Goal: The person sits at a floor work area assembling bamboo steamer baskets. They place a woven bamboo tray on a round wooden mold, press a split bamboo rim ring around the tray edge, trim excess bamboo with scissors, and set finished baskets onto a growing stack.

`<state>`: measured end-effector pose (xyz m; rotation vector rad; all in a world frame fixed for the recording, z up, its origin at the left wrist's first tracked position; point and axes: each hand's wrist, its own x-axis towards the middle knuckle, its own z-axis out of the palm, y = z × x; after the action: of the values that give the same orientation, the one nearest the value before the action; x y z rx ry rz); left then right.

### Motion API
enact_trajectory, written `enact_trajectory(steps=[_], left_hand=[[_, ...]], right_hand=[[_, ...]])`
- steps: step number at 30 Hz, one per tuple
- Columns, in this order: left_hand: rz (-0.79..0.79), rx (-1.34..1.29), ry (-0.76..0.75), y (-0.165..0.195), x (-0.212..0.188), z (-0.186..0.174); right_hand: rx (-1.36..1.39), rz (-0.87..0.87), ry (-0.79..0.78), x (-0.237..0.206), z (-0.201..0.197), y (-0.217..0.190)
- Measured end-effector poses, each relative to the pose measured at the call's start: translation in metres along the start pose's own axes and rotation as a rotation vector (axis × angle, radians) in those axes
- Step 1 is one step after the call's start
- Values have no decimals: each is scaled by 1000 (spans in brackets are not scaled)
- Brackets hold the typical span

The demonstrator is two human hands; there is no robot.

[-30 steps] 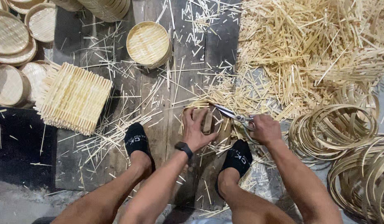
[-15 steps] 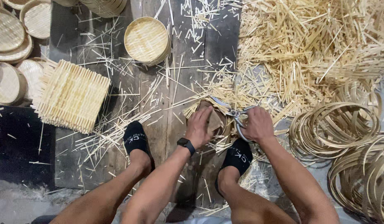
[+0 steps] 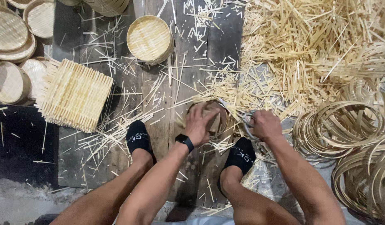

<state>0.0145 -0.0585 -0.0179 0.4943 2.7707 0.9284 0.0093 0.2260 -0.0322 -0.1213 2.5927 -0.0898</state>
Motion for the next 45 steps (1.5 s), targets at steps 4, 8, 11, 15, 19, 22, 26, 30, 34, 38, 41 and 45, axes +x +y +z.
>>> enact_trajectory(steps=[4, 8, 11, 15, 19, 22, 26, 30, 34, 38, 41, 45], left_hand=[[-282, -175, 197, 22, -11, 9], [-158, -77, 95, 22, -8, 11], [-139, -7, 23, 10, -6, 5], [-72, -35, 25, 3, -3, 3], [38, -104, -100, 0, 3, -3], [127, 8, -145, 1, 1, -9], [-183, -207, 277, 18, -11, 6], [-170, -97, 202, 20, -12, 20], [-222, -150, 213, 8, -13, 20], [-219, -257, 207, 1, -14, 18], [-133, -277, 141, -7, -10, 16], [-122, -246, 108, -15, -8, 14]], right_hand=[[-34, -84, 172, 3, 1, 7], [-31, -63, 171, 10, 7, 3], [-43, -77, 193, 8, 9, 6], [-58, -82, 232, 6, 9, 6], [-149, -64, 38, 11, 7, 1], [-92, -45, -28, 10, 5, 6], [-44, -88, 82, 8, 7, 12], [-146, -133, 212, 14, 14, 4], [-17, -100, 124, 12, 12, 7], [-86, -78, 138, 12, 11, 7], [-114, -105, 217, 17, 15, -1], [25, 53, -158, 15, 15, 6]])
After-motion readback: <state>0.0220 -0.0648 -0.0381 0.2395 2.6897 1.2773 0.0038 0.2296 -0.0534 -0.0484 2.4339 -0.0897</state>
